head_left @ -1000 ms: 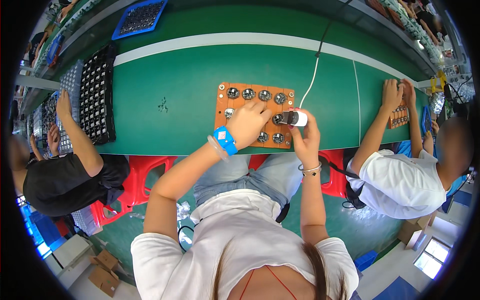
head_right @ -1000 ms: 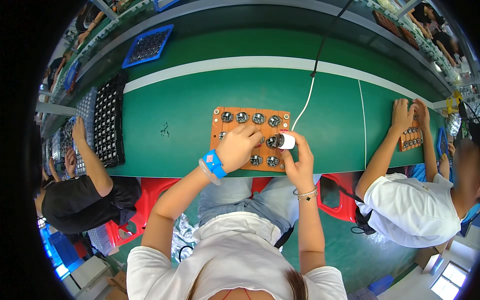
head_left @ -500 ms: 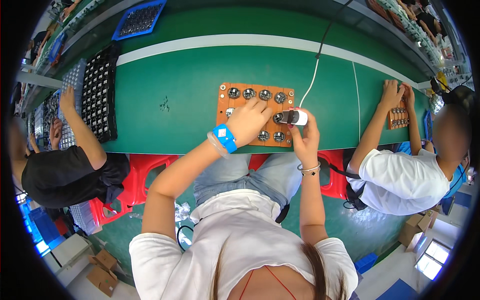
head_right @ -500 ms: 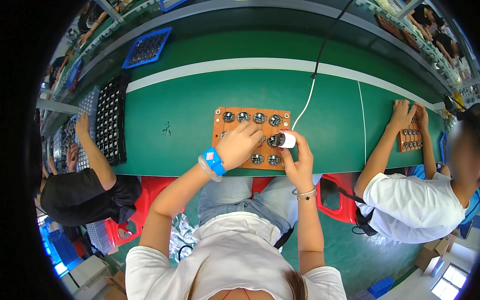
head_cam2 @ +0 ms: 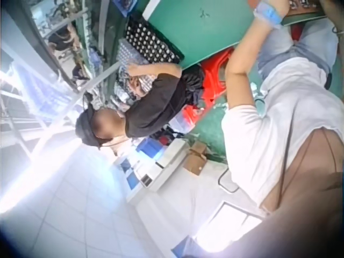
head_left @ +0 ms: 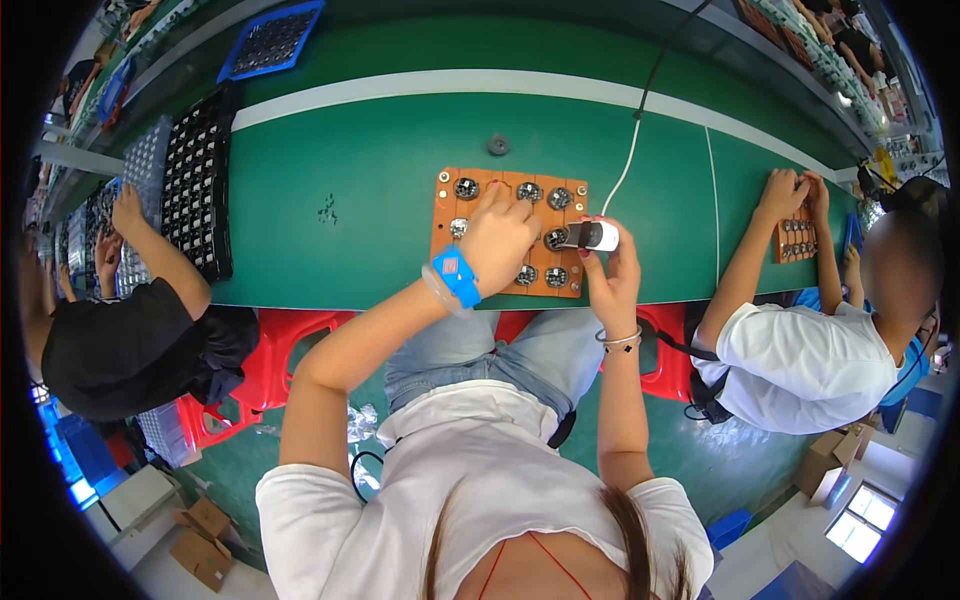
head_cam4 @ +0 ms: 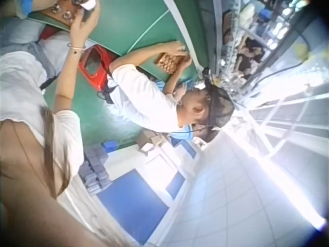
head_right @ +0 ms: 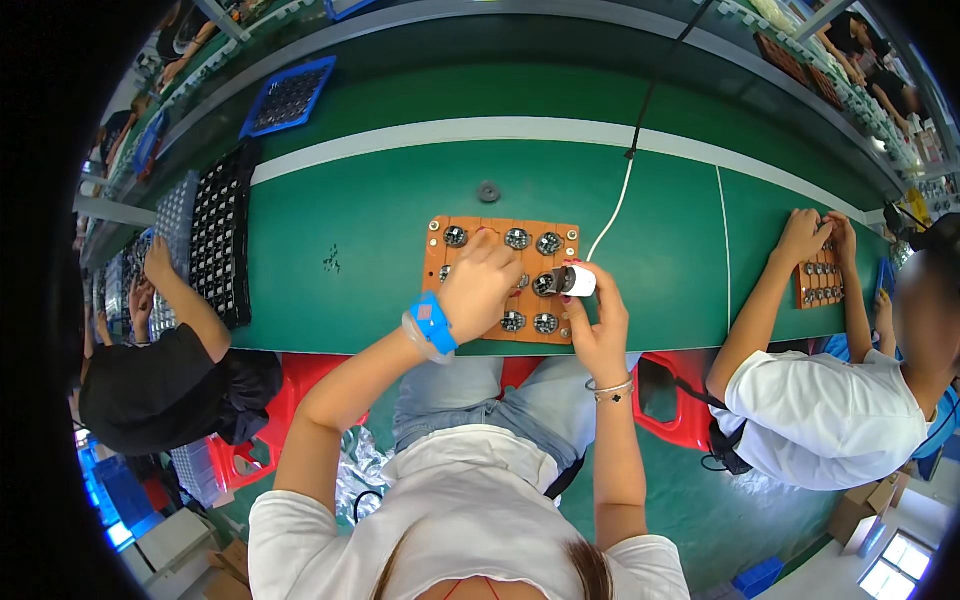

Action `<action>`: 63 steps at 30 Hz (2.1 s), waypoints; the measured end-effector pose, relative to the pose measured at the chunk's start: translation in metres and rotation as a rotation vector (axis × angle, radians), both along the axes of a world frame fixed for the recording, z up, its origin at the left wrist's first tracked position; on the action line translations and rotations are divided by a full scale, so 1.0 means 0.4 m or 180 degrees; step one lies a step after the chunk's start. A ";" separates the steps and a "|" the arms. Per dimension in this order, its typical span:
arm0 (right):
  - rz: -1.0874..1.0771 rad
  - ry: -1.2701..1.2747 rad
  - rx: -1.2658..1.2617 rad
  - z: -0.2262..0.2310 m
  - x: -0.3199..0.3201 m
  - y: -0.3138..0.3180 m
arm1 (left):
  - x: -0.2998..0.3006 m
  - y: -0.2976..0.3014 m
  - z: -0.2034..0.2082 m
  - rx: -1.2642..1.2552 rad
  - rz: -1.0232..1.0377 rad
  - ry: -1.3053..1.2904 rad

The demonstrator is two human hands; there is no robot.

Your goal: The worker is testing small metal electronic components by picking them from a tray, placing them into a test fixture, and using a handheld probe.

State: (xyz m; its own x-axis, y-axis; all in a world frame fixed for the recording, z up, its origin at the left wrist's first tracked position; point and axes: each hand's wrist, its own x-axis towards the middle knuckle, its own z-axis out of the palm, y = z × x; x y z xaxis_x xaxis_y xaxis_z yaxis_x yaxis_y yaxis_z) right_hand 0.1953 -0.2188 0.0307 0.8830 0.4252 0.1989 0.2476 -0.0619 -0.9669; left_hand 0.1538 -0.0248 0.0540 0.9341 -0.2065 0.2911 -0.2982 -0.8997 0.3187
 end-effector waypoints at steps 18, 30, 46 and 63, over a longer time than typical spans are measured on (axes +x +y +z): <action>0.0184 -0.0252 -0.0217 0.011 0.004 0.017 | 0.008 0.003 0.087 -0.1719 -0.0163 0.0565; -0.0194 -0.0024 0.0578 0.025 0.006 -0.009 | -0.038 0.050 0.031 -0.0908 0.0178 0.0192; 0.0123 -0.0042 0.0104 0.030 -0.013 0.059 | -0.060 0.086 0.015 -0.0556 0.0286 0.0173; 0.0508 -0.0304 -0.0264 0.043 -0.022 0.083 | -0.055 0.076 0.097 -0.1998 -0.0021 0.0492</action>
